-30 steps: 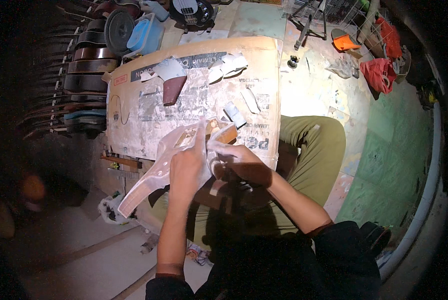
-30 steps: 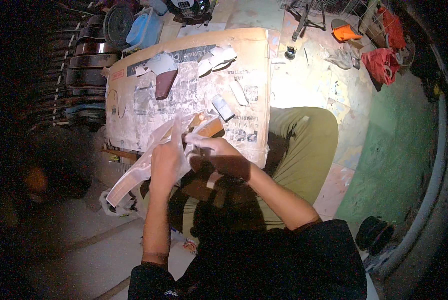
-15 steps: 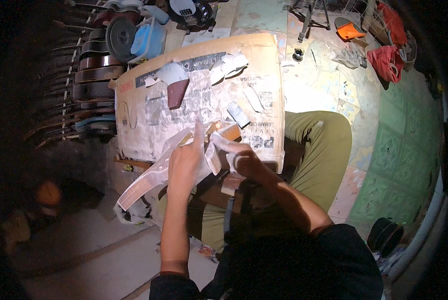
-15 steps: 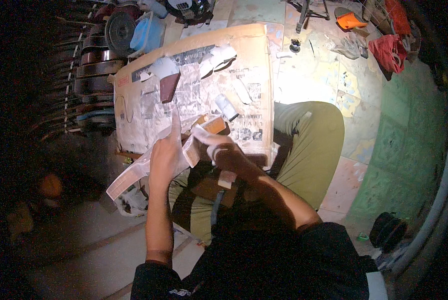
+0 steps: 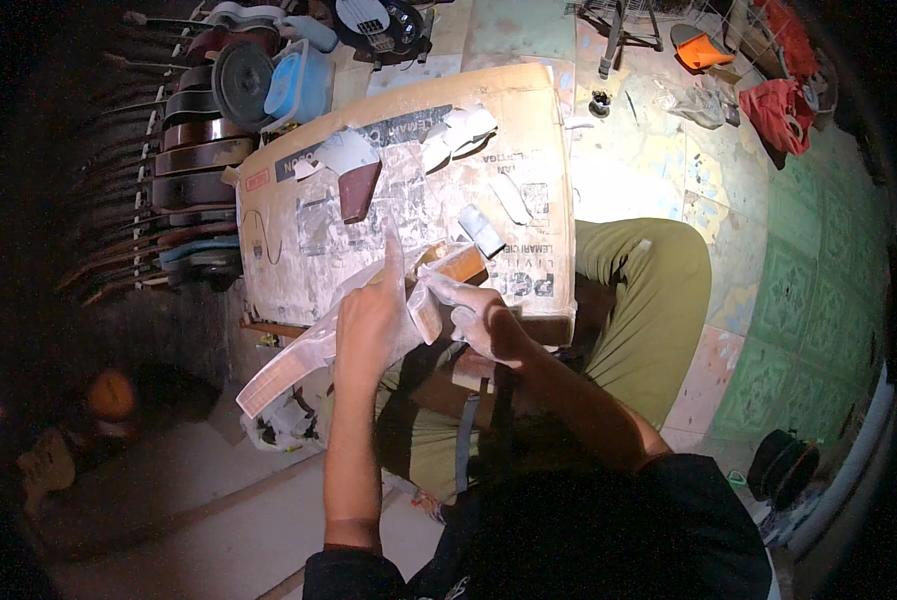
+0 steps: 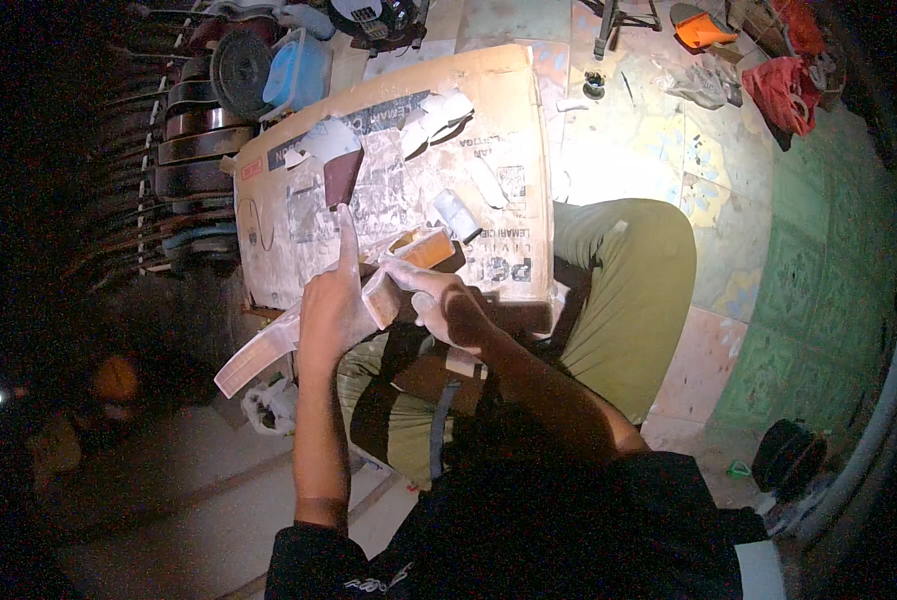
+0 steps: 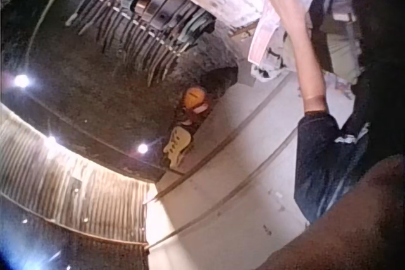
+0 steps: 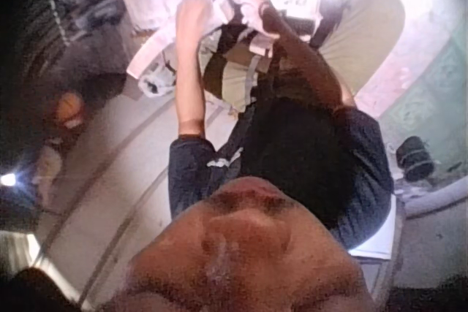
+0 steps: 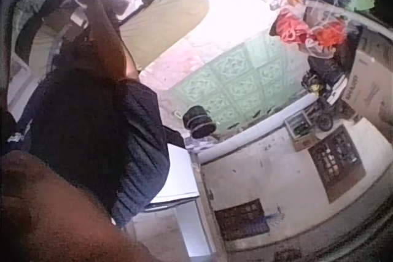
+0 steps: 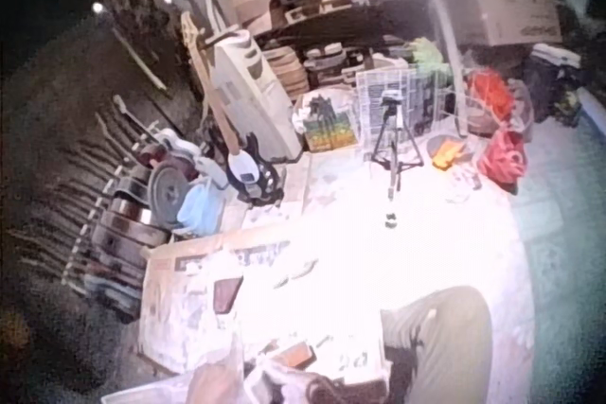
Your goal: The person sands the surface and edges of a wooden guitar body using a sanding block and pieces of sandpaper. They turn the guitar body over and sand various contours and recessed areas by hand.
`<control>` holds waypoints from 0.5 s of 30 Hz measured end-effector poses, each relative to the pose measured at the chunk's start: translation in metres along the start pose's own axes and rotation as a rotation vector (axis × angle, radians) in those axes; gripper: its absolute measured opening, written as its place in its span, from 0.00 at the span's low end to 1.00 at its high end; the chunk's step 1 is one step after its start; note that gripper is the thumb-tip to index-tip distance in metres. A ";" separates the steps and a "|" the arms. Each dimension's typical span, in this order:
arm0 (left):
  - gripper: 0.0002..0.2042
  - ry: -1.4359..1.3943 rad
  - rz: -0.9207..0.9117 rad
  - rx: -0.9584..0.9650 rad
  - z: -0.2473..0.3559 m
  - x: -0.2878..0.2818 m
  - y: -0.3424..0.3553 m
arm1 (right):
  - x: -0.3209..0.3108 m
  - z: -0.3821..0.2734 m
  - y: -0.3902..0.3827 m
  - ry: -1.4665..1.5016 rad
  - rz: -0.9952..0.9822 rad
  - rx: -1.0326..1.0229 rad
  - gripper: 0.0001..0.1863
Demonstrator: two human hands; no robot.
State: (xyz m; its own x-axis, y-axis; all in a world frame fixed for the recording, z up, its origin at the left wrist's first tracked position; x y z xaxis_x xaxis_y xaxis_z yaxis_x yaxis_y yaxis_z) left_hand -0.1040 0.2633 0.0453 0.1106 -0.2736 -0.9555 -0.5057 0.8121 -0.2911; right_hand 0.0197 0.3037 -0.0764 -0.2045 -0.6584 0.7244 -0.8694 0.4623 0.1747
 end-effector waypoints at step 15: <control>0.42 0.007 -0.075 -0.052 -0.001 0.003 0.002 | -0.039 0.005 0.023 -1.197 -0.018 0.581 0.30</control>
Point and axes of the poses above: each hand's wrist, its own y-axis towards the middle knuckle, its own x-axis out of the palm, z = x × y, the point moved 4 cm from there along y, towards the middle knuckle, and after that the axes turned 6 degrees about -x, right-handed, at the moved point
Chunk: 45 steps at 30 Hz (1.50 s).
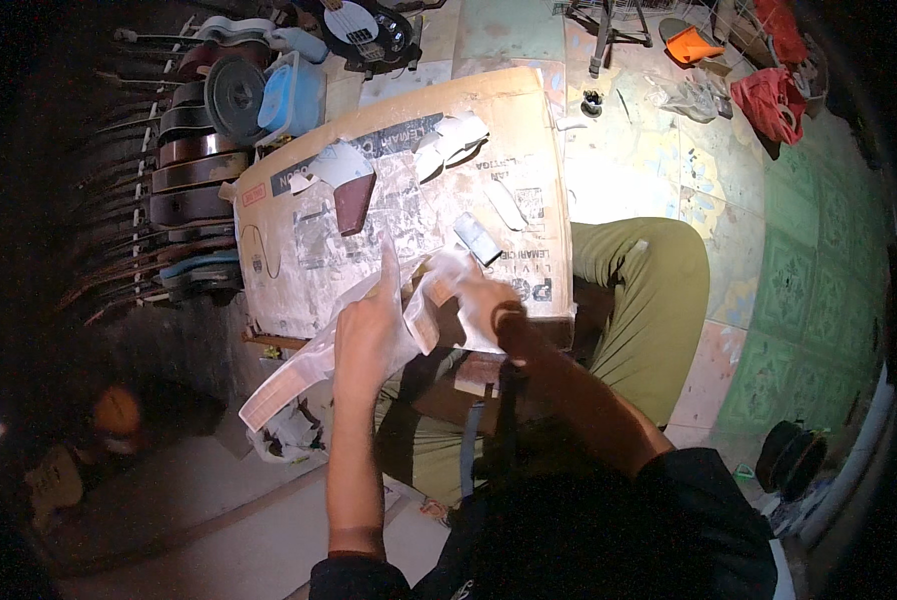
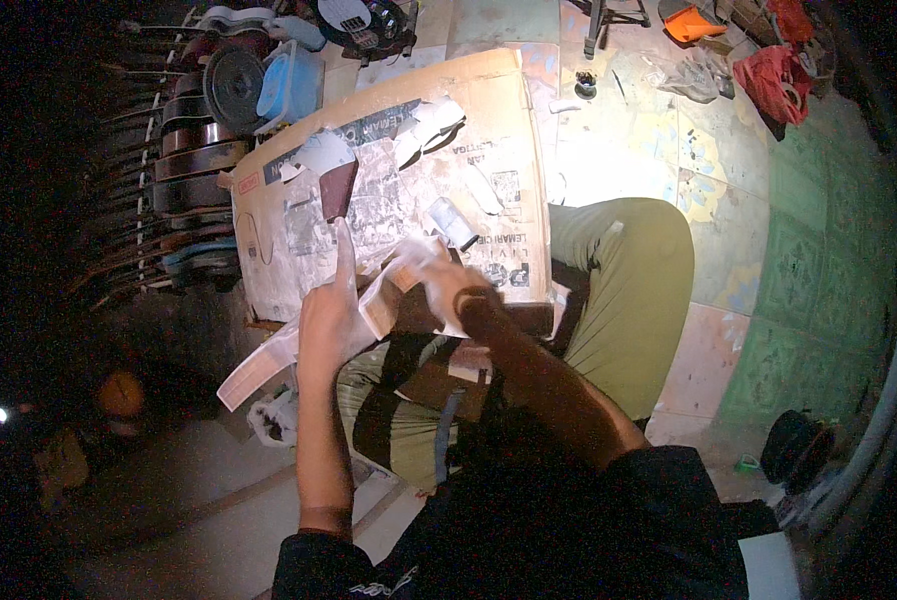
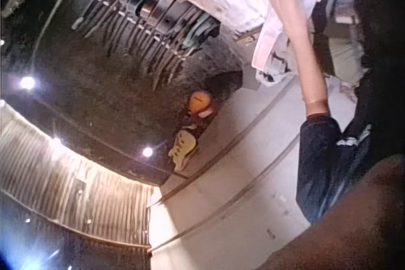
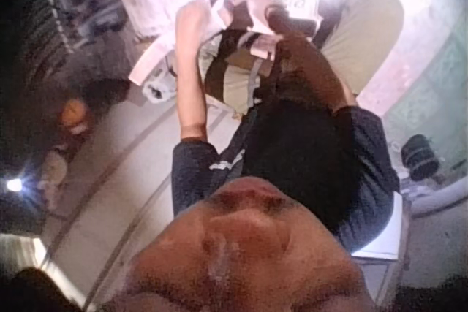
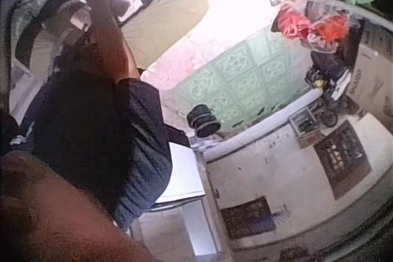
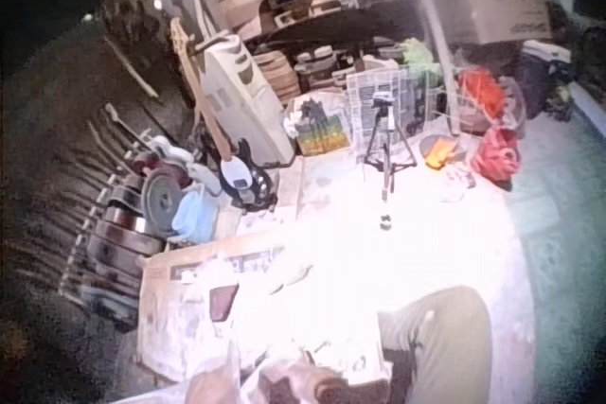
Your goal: The person sands the surface and edges of a wooden guitar body using a sanding block and pieces of sandpaper. They turn the guitar body over and sand various contours and recessed areas by hand.
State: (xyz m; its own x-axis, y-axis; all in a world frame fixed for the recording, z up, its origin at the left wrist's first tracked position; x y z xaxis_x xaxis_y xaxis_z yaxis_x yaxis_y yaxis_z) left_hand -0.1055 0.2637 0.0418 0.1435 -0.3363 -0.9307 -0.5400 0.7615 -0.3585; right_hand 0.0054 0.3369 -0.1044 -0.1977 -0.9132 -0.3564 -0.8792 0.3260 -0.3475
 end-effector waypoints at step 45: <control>0.19 -1.213 -0.037 -0.059 -0.056 -0.019 0.010 | -0.056 -0.046 0.037 -0.060 0.672 -0.455 0.19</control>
Point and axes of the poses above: each hand's wrist, its own y-axis towards the middle knuckle, its own x-axis out of the palm, z = x × y, the point moved 4 cm from there along y, towards the middle knuckle, and after that the axes turned 6 degrees about -x, right-handed, at the moved point
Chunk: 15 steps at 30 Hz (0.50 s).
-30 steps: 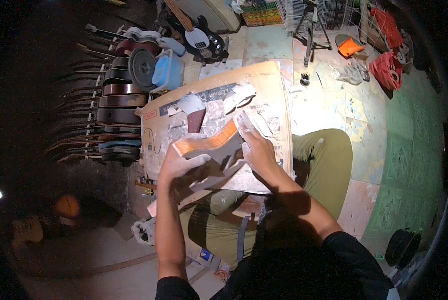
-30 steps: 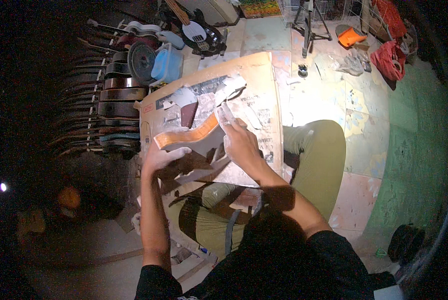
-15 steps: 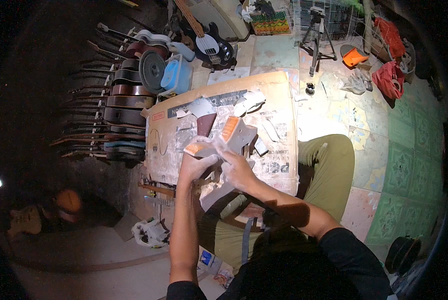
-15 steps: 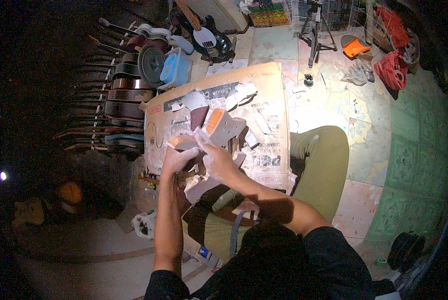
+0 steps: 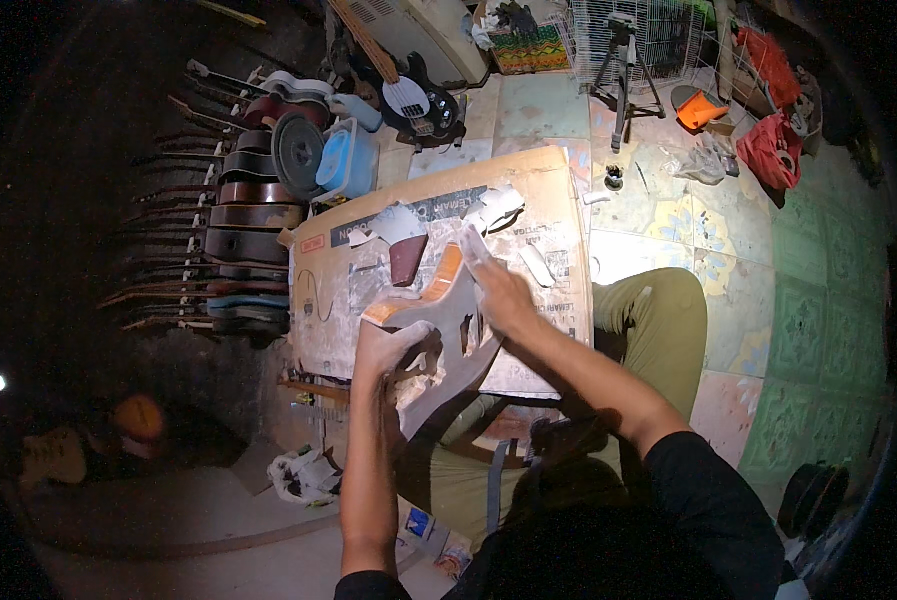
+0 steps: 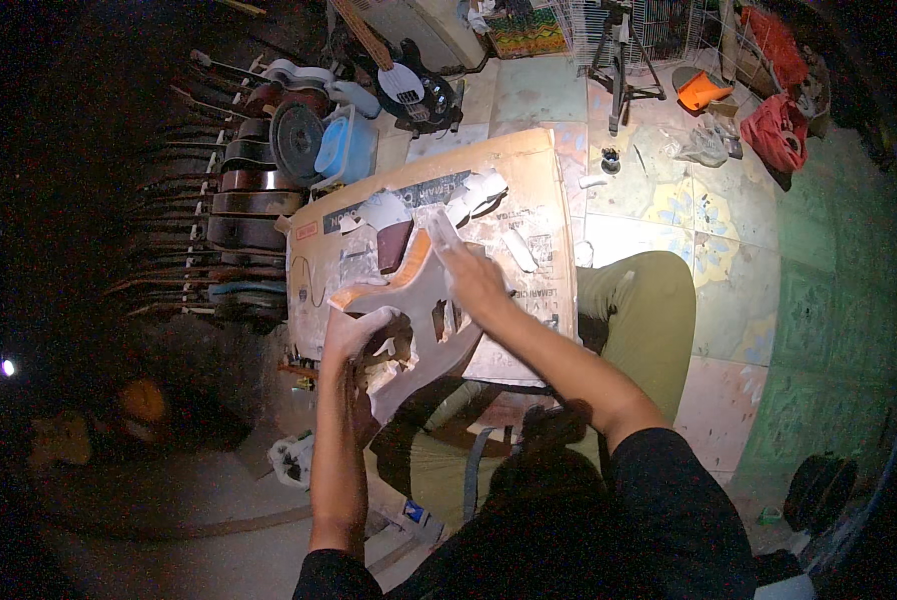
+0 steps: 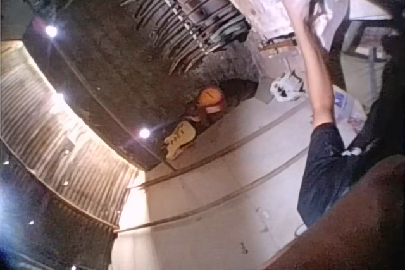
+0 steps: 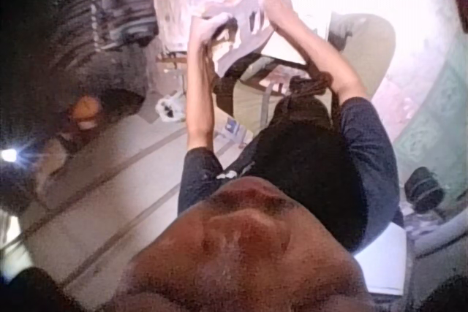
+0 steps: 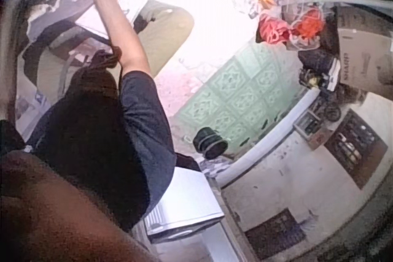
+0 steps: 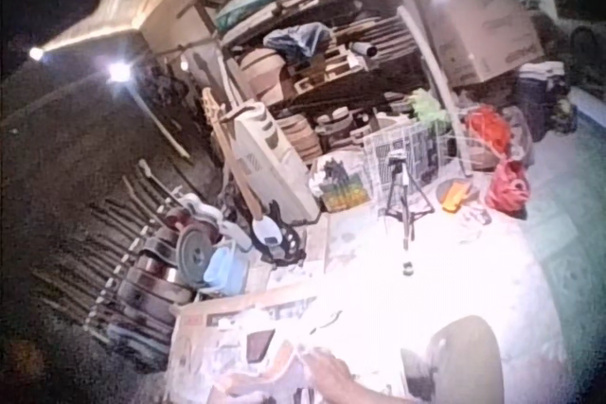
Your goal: The person sands the surface and edges of a wooden guitar body using a sanding block and pieces of sandpaper. They turn the guitar body over and sand various contours and recessed areas by hand.
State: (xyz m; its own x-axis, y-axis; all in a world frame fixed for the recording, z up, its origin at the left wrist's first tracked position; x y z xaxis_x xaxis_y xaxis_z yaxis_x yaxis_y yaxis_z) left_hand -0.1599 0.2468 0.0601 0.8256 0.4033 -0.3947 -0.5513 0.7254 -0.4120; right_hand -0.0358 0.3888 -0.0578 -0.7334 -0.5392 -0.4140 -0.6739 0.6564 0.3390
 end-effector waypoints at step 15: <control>0.20 0.053 0.065 0.149 -0.024 0.003 0.017 | -0.008 -0.133 -0.033 0.558 -0.139 0.017 0.32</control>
Point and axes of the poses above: each hand's wrist, its own y-axis towards the middle knuckle, its own x-axis out of the palm, z = x × y, the point moved 4 cm from there along y, towards the middle knuckle, and after that the axes turned 6 degrees about -x, right-handed, at the moved point
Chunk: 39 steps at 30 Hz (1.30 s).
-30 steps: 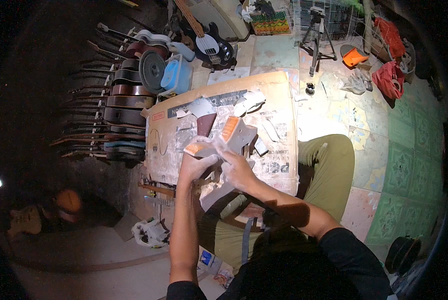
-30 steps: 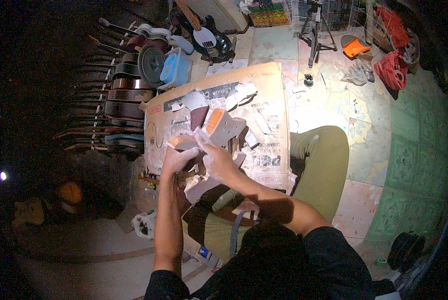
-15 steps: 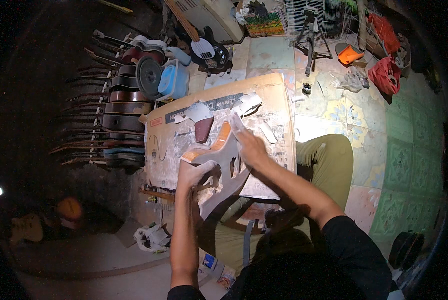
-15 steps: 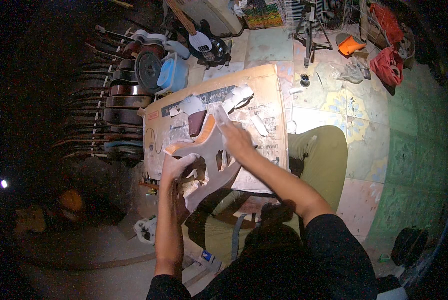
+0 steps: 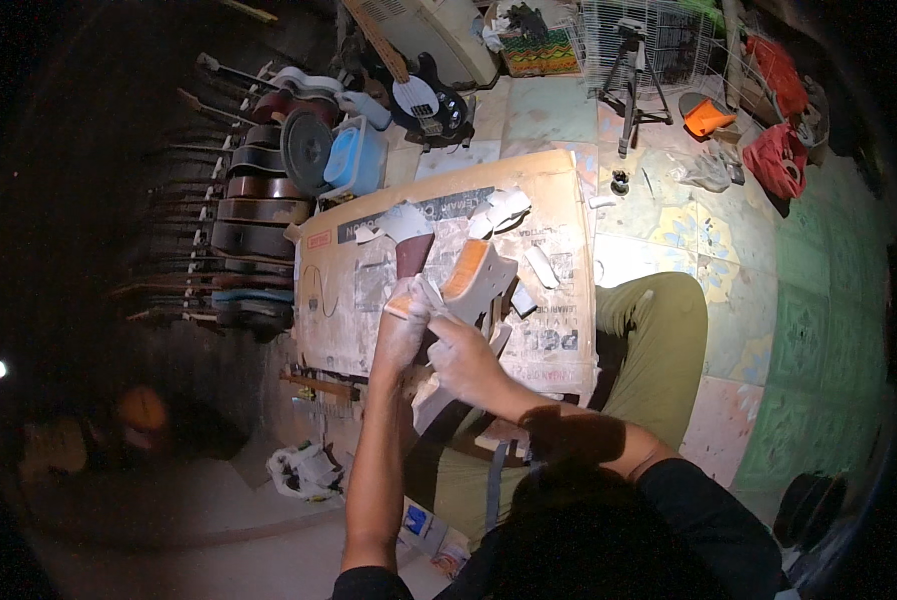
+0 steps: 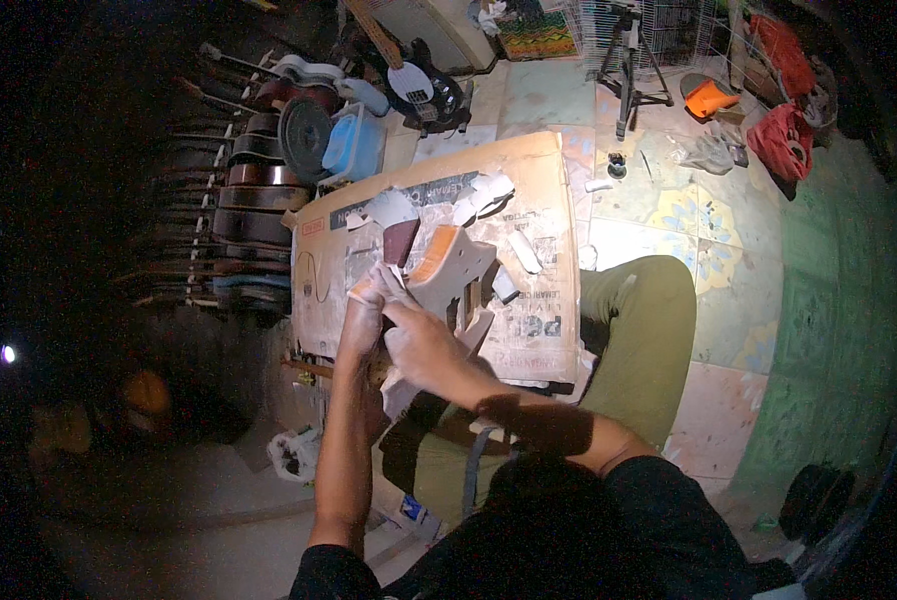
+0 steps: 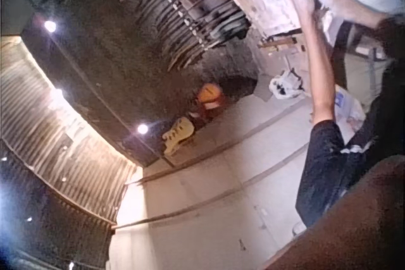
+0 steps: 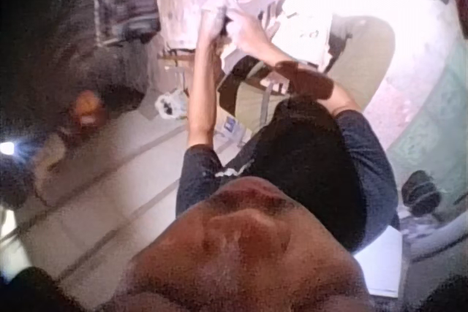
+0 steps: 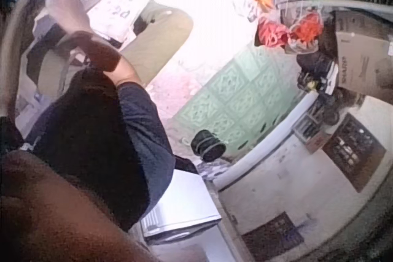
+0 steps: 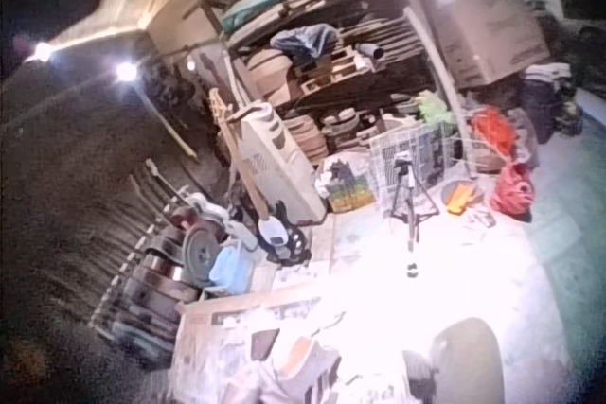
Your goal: The person sands the surface and edges of a wooden guitar body using a sanding block and pieces of sandpaper. They turn the guitar body over and sand various contours and recessed areas by hand.
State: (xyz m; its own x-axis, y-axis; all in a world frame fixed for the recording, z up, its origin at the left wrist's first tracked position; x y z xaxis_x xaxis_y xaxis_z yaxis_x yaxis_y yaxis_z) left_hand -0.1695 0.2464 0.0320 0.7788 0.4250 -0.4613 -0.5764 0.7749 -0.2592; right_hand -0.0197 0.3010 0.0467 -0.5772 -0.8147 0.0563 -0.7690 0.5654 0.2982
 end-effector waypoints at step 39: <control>0.46 -0.223 0.144 0.069 0.015 0.033 -0.020 | -0.018 -0.027 -0.018 -0.300 -0.016 0.030 0.31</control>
State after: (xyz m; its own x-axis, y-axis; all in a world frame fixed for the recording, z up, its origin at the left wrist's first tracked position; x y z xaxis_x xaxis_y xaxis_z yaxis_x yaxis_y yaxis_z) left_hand -0.1289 0.2517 0.0345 0.7298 0.6196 -0.2890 -0.6727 0.7261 -0.1422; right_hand 0.0120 0.3014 0.0660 -0.6171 -0.7514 -0.2336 -0.7837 0.5601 0.2686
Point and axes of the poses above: each hand's wrist, its own y-axis towards the middle knuckle, its own x-axis out of the palm, z = x × y, the point moved 4 cm from there along y, towards the middle knuckle, and after that the axes turned 6 degrees about -x, right-handed, at the moved point
